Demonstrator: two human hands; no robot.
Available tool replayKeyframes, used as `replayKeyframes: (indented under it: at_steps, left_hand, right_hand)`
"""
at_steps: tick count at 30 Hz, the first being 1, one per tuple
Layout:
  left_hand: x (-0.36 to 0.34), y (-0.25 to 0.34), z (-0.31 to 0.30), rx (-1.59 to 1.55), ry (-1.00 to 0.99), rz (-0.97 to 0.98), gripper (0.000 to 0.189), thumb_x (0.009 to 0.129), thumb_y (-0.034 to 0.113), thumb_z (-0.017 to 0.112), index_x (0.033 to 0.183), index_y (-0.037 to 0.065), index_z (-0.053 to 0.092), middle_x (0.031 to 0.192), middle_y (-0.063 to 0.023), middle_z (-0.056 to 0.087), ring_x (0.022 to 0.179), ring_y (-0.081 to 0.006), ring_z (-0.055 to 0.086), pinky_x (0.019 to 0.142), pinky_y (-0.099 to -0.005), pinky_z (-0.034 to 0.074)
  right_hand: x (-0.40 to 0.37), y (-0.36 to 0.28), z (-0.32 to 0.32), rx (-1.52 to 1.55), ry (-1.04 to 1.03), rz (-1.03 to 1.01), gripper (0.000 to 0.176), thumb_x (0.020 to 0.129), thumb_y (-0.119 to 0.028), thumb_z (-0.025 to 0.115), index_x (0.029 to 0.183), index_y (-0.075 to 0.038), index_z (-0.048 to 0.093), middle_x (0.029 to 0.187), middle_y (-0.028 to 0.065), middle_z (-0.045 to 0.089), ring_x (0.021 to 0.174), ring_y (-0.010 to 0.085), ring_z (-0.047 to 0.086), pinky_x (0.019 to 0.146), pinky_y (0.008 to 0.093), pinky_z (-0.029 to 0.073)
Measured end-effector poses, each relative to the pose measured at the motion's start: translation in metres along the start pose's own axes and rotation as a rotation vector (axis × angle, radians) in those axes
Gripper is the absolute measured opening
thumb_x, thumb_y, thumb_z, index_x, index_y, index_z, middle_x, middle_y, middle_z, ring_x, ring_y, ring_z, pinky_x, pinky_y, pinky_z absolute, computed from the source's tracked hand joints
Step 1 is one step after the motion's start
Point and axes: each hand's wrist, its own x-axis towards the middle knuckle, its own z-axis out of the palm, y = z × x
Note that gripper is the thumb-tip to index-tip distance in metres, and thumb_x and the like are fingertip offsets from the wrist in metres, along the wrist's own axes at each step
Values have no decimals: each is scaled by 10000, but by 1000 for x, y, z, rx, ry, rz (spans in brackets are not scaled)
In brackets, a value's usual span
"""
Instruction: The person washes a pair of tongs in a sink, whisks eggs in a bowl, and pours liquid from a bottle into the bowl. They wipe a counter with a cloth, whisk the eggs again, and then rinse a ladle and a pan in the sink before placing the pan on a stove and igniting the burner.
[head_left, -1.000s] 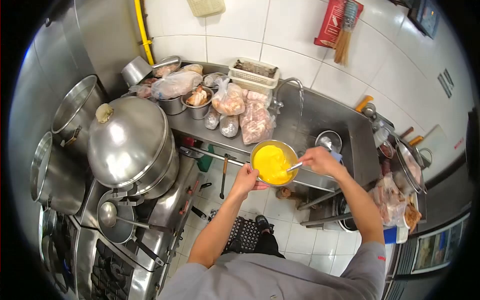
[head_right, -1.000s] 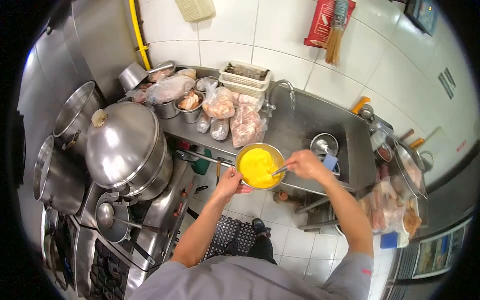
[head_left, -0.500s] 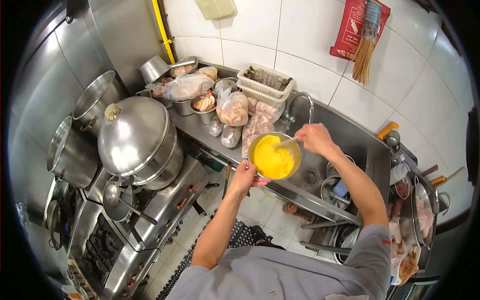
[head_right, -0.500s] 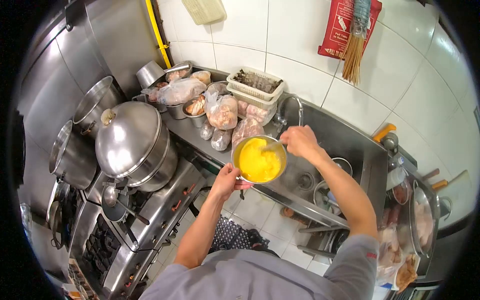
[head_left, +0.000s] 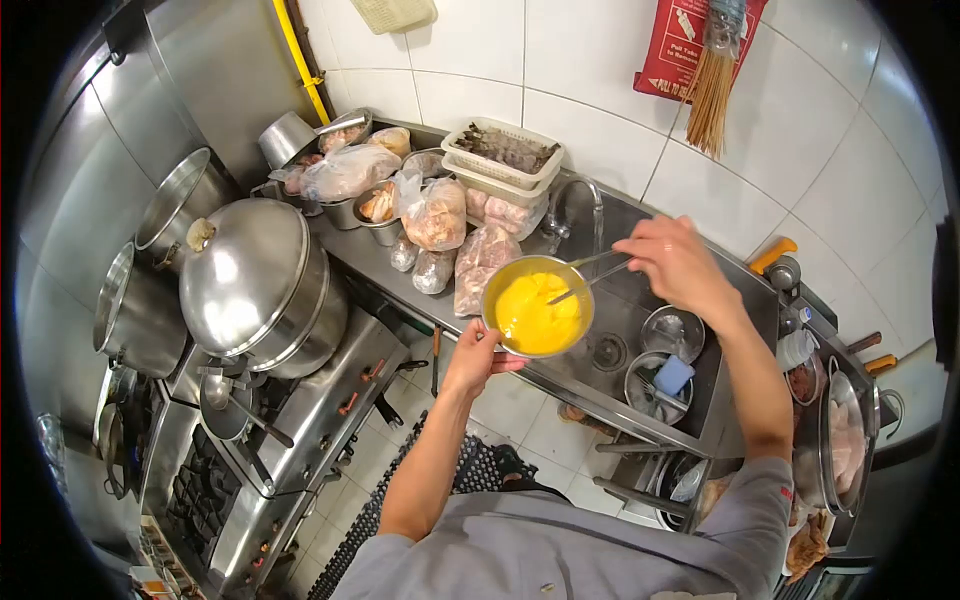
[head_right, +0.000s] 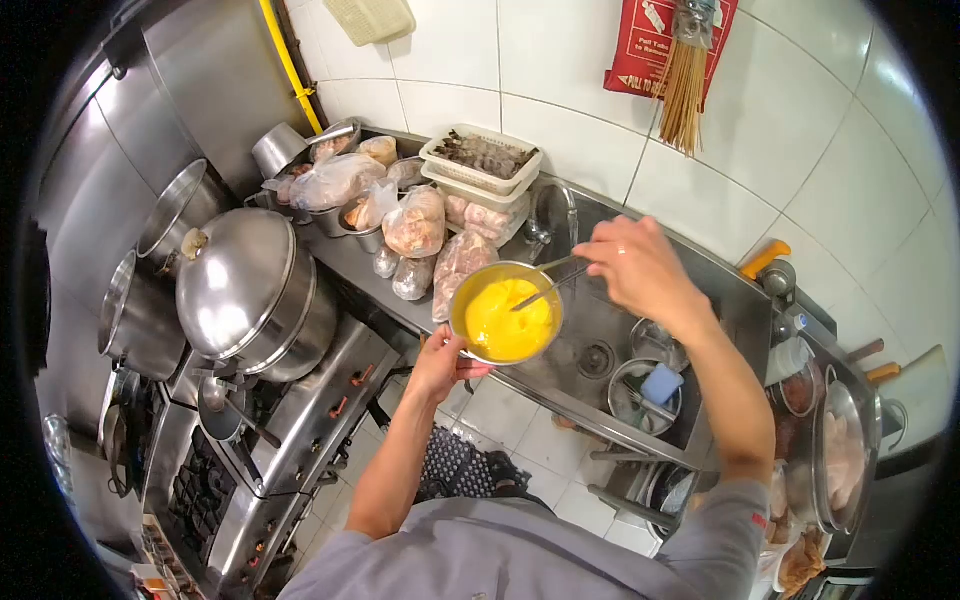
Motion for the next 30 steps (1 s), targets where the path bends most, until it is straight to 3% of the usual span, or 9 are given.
replayKeyframes:
  at_steps: [4, 6, 11, 14, 17, 20, 23, 26, 30]
  left_hand:
    - [3, 5, 8, -13, 30, 19, 109, 933, 53, 439, 935, 65, 331, 916, -272, 620, 711, -364, 693, 568, -355, 616]
    - [1, 6, 8, -2, 50, 44, 117, 916, 65, 469, 996, 29, 392, 903, -232, 638, 714, -334, 696, 619, -374, 616]
    - [-8, 0, -10, 27, 118, 49, 118, 930, 88, 476, 1018, 53, 405, 927, -219, 650, 713, -312, 699, 598, -355, 612]
    - [-22, 2, -18, 43, 159, 61, 107, 926, 87, 481, 1017, 59, 431, 907, -185, 662, 713, -290, 702, 591, -332, 610]
    - [-37, 7, -26, 38, 221, 63, 117, 912, 43, 463, 1021, 22, 429, 944, -208, 641, 707, -299, 697, 591, -342, 616]
    - [-51, 10, -35, 52, 305, 77, 100, 918, 77, 464, 1011, 40, 472, 904, -165, 662, 692, -263, 702, 557, -312, 608]
    - [-65, 11, -48, 41, 358, 89, 109, 916, 75, 469, 1019, 40, 472, 911, -160, 662, 681, -252, 700, 550, -311, 608]
    - [-74, 11, -63, 42, 401, 120, 116, 917, 75, 471, 1028, 39, 474, 918, -148, 664, 663, -239, 695, 547, -304, 606]
    - [-88, 13, -75, 38, 445, 149, 123, 919, 80, 479, 1037, 43, 480, 926, -146, 663, 654, -226, 692, 548, -296, 603]
  right_hand:
    - [-31, 19, -11, 163, 177, 126, 297, 776, -22, 650, 1072, -32, 668, 901, 82, 616, 836, 257, 578, 755, 350, 455]
    - [-53, 29, 3, 391, 217, 308, 312, 784, -6, 644, 1093, -47, 664, 901, 87, 613, 836, 232, 582, 767, 320, 453]
    - [-127, 82, 115, 660, 260, 625, 349, 779, 6, 657, 1124, -40, 651, 887, 96, 607, 820, 205, 596, 755, 288, 471]
    - [-160, 106, 231, 472, 104, 848, 309, 785, -98, 679, 1088, -37, 666, 926, 142, 648, 892, 290, 633, 803, 373, 491]
    - [-174, 111, 339, 172, -22, 913, 252, 790, -172, 666, 1019, -71, 697, 998, 158, 670, 925, 350, 635, 827, 444, 502]
    - [-157, 84, 361, 157, -185, 1041, 191, 786, -182, 664, 944, -84, 707, 1013, 145, 673, 932, 353, 640, 832, 441, 508]
    - [-158, 81, 374, 124, -340, 1068, 182, 792, -178, 650, 924, -56, 682, 979, 165, 673, 950, 367, 635, 836, 453, 505]
    - [-155, 71, 355, 312, -529, 802, 260, 803, -161, 629, 1019, -17, 619, 1069, 208, 637, 1027, 375, 610, 864, 466, 496]
    - [-160, 58, 379, 255, -662, 659, 430, 859, -155, 570, 1231, 29, 460, 1297, 236, 498, 1128, 399, 554, 910, 479, 474]
